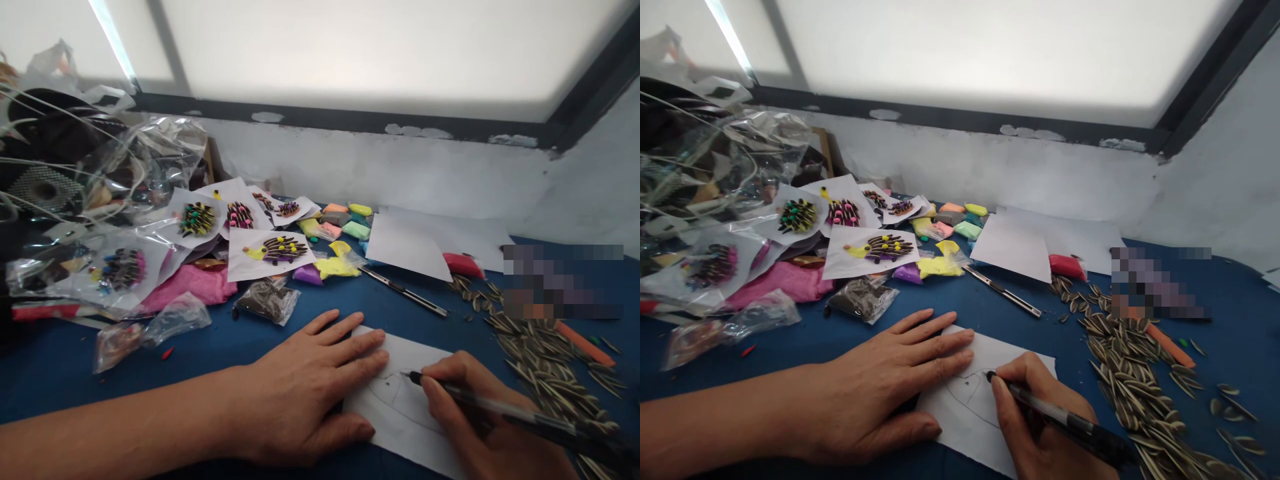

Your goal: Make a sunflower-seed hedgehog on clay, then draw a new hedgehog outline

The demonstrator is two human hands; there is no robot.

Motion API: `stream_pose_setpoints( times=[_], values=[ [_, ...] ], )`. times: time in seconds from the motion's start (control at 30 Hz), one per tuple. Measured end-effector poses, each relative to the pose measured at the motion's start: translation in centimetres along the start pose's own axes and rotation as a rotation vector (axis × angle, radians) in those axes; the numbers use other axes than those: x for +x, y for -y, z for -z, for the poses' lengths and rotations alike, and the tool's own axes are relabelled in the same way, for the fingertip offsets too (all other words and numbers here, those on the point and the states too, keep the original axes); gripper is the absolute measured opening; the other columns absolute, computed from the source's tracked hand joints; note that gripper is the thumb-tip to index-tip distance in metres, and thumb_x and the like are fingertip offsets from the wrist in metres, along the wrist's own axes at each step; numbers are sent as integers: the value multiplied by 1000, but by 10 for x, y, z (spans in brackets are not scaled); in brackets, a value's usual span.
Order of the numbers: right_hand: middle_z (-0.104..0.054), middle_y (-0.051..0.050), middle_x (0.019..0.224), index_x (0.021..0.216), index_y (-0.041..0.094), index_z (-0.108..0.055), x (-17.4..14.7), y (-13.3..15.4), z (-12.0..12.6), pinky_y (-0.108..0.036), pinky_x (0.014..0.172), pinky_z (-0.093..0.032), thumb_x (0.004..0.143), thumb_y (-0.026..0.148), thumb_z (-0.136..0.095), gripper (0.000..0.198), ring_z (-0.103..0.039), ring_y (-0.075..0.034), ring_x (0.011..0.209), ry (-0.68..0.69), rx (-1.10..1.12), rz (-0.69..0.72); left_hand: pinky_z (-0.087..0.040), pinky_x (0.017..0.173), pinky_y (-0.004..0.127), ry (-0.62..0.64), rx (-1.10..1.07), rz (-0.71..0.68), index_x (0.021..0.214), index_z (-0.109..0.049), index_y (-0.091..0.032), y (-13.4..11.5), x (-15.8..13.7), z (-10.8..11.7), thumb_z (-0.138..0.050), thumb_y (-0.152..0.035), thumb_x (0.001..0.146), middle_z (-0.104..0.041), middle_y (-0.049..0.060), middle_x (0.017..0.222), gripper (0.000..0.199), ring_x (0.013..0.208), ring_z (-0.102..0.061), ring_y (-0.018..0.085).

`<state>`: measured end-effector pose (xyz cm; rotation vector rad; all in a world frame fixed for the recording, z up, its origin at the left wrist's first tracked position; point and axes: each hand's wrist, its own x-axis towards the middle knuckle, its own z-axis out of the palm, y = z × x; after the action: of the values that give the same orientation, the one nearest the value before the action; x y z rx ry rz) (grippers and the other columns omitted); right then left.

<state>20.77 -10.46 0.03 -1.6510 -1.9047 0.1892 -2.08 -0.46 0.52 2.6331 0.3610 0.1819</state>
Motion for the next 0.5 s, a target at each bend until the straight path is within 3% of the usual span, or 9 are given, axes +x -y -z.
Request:
stream_pose_setpoints(
  times=[0.5],
  values=[
    [-65,8,57,75,27,-59,-1,2,3,-17,44,-51,91,27,-52,17,-66,-12,48,-8,-6,1,-9,120,52,0,-4,0,153,-33,-19,0,0,-1,-49,-51,99,-25,7,159,65,148,-14,32]
  ],
)
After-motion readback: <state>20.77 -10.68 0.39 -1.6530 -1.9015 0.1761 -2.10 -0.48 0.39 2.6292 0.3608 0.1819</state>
